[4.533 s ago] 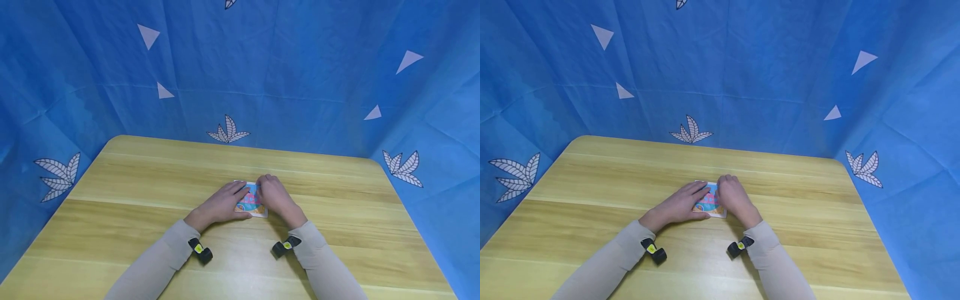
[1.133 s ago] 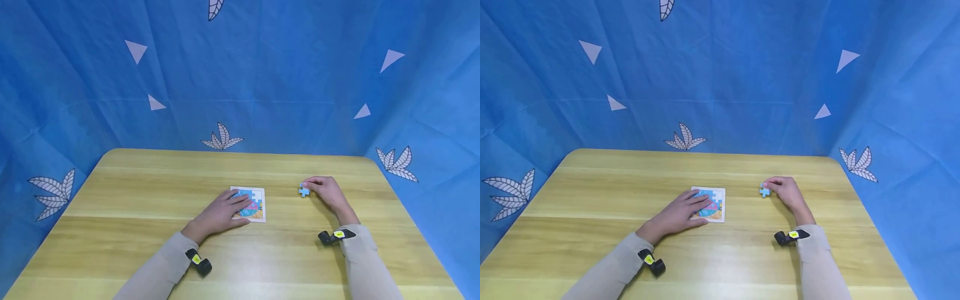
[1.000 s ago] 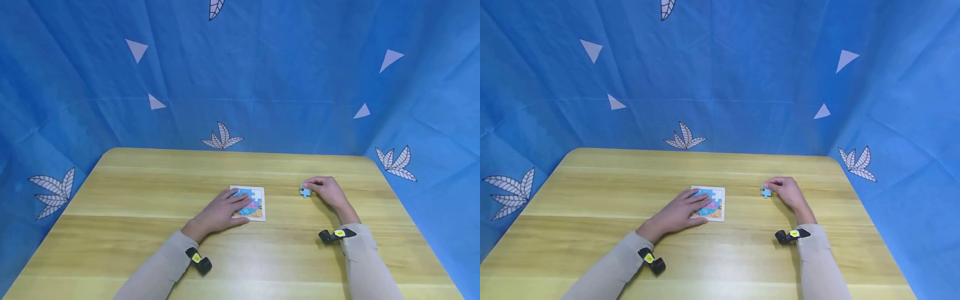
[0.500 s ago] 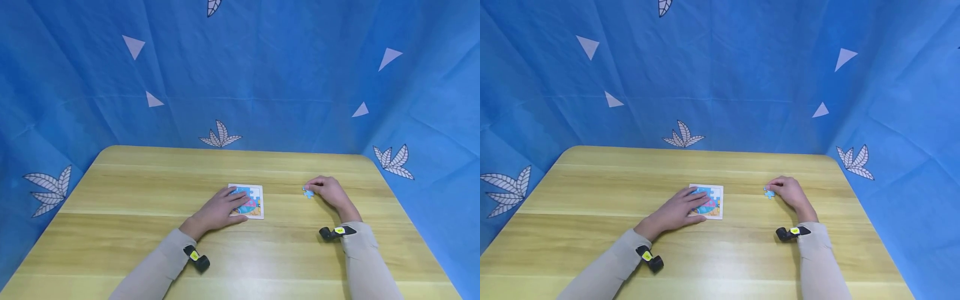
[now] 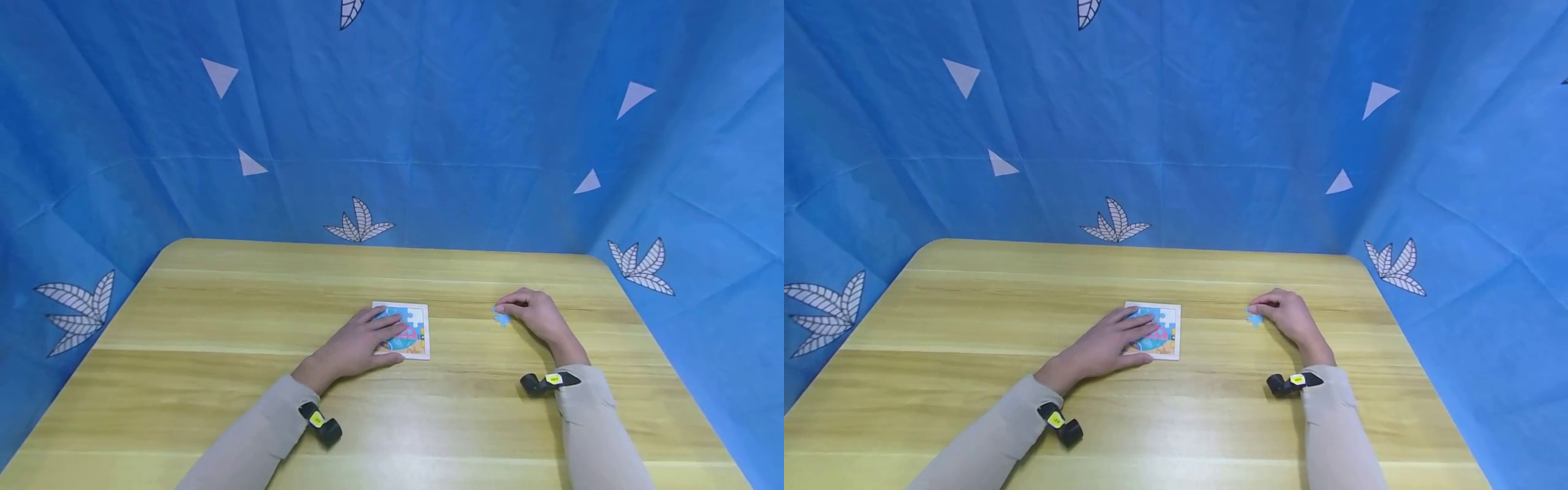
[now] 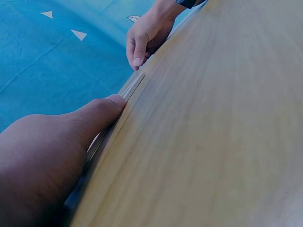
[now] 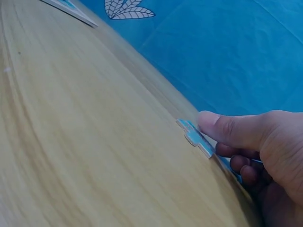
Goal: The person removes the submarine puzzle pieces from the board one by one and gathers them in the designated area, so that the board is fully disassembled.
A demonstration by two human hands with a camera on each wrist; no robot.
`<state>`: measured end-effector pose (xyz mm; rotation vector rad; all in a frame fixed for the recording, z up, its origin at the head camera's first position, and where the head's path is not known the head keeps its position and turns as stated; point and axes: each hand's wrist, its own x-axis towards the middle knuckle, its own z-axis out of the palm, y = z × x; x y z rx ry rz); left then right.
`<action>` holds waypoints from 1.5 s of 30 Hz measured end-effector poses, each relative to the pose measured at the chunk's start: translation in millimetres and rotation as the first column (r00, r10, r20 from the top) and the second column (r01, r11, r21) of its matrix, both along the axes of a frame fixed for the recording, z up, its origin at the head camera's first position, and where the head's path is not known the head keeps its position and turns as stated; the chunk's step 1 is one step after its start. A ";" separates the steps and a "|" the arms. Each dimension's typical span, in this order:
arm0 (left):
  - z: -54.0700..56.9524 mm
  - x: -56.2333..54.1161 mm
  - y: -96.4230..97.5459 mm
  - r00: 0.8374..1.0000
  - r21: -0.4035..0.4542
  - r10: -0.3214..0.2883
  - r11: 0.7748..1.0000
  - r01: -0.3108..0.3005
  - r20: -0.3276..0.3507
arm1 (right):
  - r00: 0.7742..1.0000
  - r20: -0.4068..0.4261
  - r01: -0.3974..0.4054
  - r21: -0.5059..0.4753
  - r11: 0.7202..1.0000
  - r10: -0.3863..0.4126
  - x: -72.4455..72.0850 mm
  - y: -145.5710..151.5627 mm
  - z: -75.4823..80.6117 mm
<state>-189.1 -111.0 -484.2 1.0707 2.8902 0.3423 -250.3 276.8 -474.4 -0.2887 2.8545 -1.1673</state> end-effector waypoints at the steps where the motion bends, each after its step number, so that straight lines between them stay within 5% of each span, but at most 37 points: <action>1: 0.2 0.1 0.1 1.000 -0.001 0.000 1.000 0.000 -0.002 | 1.000 -0.005 -0.004 0.001 1.000 0.004 0.3 0.5 0.1; 21: 0.2 0.6 0.0 1.000 0.026 -0.005 1.000 0.005 -0.016 | 0.999 -0.006 0.035 -0.131 0.991 -0.036 0.3 0.5 1.3; 30: 2.5 1.3 -0.1 1.000 0.027 0.010 1.000 -0.010 -0.001 | 0.999 -0.036 0.033 -0.116 0.993 -0.038 0.4 -6.3 9.7; 45: 4.9 1.3 0.5 0.998 0.032 0.060 0.998 -0.060 -0.014 | 0.987 -0.101 -0.135 -0.095 0.986 0.126 6.8 -45.2 22.5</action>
